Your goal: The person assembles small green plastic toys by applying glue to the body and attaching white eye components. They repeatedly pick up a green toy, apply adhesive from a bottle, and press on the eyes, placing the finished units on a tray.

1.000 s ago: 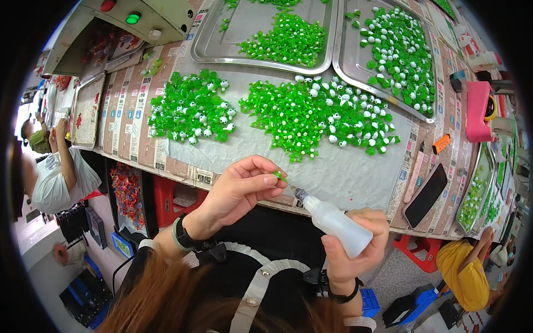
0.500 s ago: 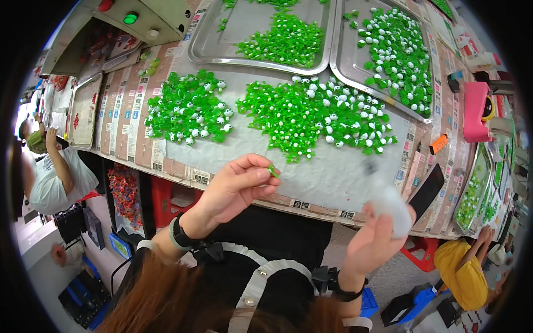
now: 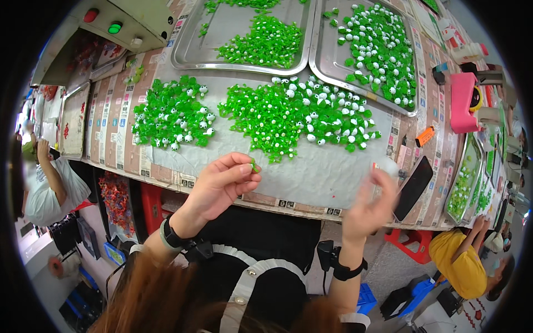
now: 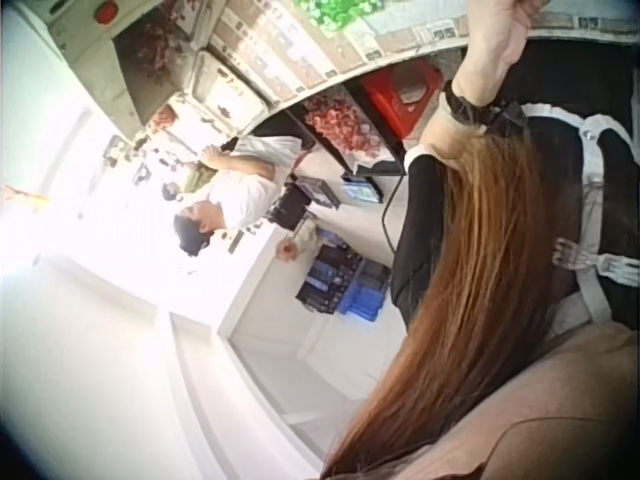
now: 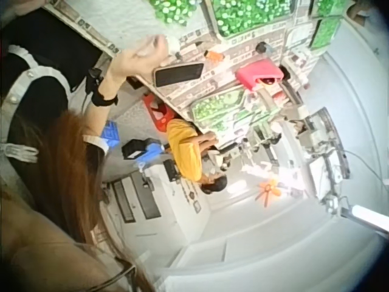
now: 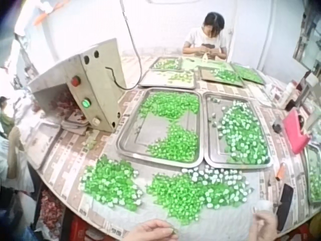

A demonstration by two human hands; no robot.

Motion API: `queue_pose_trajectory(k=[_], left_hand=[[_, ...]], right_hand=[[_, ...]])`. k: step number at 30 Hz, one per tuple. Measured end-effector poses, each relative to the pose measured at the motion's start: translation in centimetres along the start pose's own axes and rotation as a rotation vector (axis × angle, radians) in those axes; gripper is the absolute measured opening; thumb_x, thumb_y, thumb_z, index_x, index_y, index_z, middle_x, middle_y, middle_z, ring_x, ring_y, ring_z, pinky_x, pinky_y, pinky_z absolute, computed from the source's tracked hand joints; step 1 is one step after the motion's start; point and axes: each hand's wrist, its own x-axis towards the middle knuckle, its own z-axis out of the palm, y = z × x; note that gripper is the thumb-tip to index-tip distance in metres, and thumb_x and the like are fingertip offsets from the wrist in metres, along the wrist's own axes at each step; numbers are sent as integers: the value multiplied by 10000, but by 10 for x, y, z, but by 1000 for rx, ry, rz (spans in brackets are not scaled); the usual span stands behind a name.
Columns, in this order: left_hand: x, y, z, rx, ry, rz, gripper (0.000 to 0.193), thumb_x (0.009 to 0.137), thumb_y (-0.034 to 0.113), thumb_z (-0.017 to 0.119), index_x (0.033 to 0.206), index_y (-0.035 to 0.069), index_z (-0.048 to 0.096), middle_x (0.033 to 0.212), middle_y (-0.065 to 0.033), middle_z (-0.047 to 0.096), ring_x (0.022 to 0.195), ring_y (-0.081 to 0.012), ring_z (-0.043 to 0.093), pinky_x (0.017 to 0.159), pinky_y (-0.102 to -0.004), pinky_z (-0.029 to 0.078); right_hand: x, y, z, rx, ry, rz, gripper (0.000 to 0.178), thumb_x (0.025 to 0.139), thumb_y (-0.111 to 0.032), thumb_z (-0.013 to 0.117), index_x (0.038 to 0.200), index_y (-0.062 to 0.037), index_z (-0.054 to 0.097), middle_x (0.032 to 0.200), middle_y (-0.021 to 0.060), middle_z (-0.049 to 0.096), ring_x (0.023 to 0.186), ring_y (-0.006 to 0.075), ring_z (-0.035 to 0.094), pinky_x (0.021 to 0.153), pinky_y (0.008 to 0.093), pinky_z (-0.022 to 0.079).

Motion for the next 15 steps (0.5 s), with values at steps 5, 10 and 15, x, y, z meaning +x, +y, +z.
queue_pose_trajectory(k=[5,10,15], left_hand=[[2,-4,2,51,-37,-17,120,779,48,501,893,9,498,838,-76,550,779,-152,560,685,-236,477],[-2,-3,2,132,-22,8,109,784,43,492,888,12,497,831,-74,550,755,-145,562,647,-233,476],[0,-5,2,196,-12,39,109,781,55,505,882,14,499,815,-63,548,740,-138,560,642,-228,461]], right_hand=[[23,-17,47,-199,-490,-204,199,699,26,484,894,-6,509,876,132,522,810,271,496,710,325,396],[19,-8,50,-204,-561,-44,182,678,14,506,859,-4,510,857,130,523,795,280,504,683,336,408],[16,-10,51,-148,-548,-14,180,665,13,522,845,-1,525,851,127,523,771,277,513,661,334,414]])
